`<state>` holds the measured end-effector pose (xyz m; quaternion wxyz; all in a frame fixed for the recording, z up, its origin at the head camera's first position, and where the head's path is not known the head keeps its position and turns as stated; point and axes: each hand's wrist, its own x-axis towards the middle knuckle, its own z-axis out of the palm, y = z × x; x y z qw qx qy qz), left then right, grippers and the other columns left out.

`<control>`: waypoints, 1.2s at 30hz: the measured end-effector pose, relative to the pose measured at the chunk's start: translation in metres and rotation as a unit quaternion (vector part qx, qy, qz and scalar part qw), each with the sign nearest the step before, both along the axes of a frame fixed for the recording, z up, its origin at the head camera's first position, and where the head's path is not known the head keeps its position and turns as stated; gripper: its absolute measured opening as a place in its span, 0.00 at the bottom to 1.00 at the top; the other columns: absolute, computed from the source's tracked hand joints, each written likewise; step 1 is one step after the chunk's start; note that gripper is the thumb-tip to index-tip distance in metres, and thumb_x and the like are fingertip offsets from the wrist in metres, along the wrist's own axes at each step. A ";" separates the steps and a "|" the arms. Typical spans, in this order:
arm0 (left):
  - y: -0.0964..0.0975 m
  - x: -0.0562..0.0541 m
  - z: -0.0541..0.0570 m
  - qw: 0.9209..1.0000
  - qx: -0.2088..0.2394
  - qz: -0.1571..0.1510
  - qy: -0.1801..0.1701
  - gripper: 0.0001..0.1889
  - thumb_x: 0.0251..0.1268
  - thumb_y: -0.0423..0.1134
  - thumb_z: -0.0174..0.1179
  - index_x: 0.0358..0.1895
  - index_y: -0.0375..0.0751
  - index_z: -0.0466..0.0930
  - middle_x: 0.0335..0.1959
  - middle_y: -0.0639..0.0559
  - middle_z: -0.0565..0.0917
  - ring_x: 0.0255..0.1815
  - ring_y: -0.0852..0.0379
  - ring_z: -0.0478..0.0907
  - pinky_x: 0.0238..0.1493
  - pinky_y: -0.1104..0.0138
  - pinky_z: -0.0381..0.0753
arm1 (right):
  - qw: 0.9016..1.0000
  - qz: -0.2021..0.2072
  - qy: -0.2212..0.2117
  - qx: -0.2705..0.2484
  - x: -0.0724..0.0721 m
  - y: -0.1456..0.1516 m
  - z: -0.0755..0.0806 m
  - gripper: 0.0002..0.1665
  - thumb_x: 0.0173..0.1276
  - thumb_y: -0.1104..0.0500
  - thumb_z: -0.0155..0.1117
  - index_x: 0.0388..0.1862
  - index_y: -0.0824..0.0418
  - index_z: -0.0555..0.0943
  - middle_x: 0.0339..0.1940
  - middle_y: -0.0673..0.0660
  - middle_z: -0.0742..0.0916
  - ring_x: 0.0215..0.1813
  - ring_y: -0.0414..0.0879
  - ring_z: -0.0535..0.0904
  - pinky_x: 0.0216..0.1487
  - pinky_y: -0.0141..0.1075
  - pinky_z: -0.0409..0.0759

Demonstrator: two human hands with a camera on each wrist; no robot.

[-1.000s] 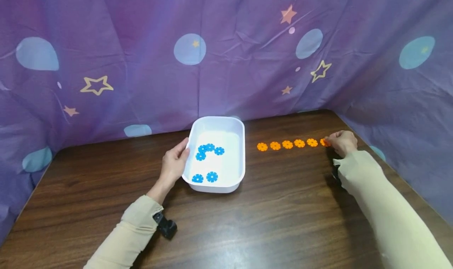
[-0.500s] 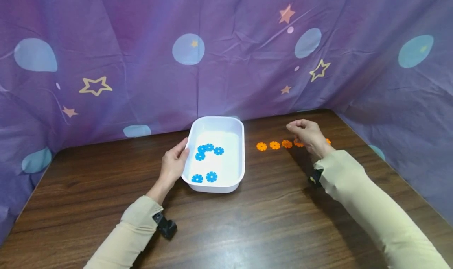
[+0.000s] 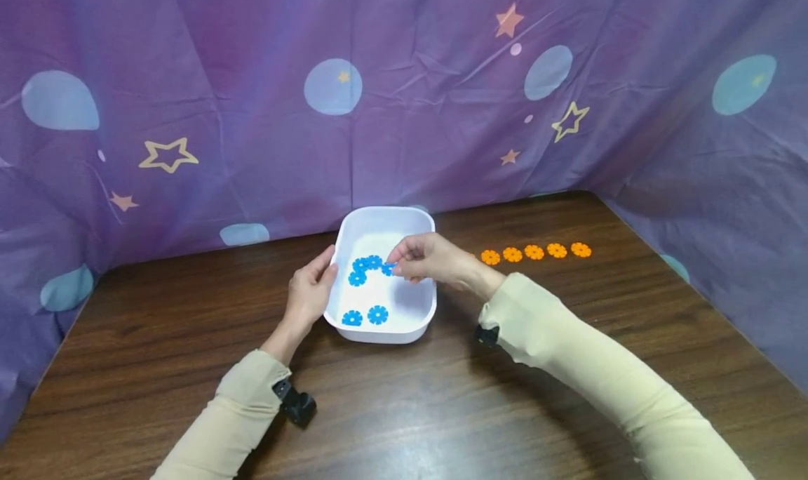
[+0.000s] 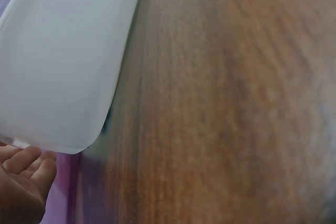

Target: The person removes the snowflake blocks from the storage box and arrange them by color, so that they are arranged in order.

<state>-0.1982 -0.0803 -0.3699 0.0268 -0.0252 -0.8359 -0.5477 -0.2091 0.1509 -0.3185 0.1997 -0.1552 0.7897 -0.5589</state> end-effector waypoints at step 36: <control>0.000 -0.001 -0.004 1.000 0.008 0.000 0.015 0.22 0.72 0.34 0.48 0.67 0.37 0.66 0.67 0.45 0.69 0.67 0.50 0.66 0.66 0.59 0.67 | 0.934 0.145 0.112 0.306 -0.001 -0.052 -0.031 0.13 0.52 0.65 0.73 0.34 0.62 0.77 0.29 0.51 0.78 0.35 0.40 0.71 0.37 0.26 0.69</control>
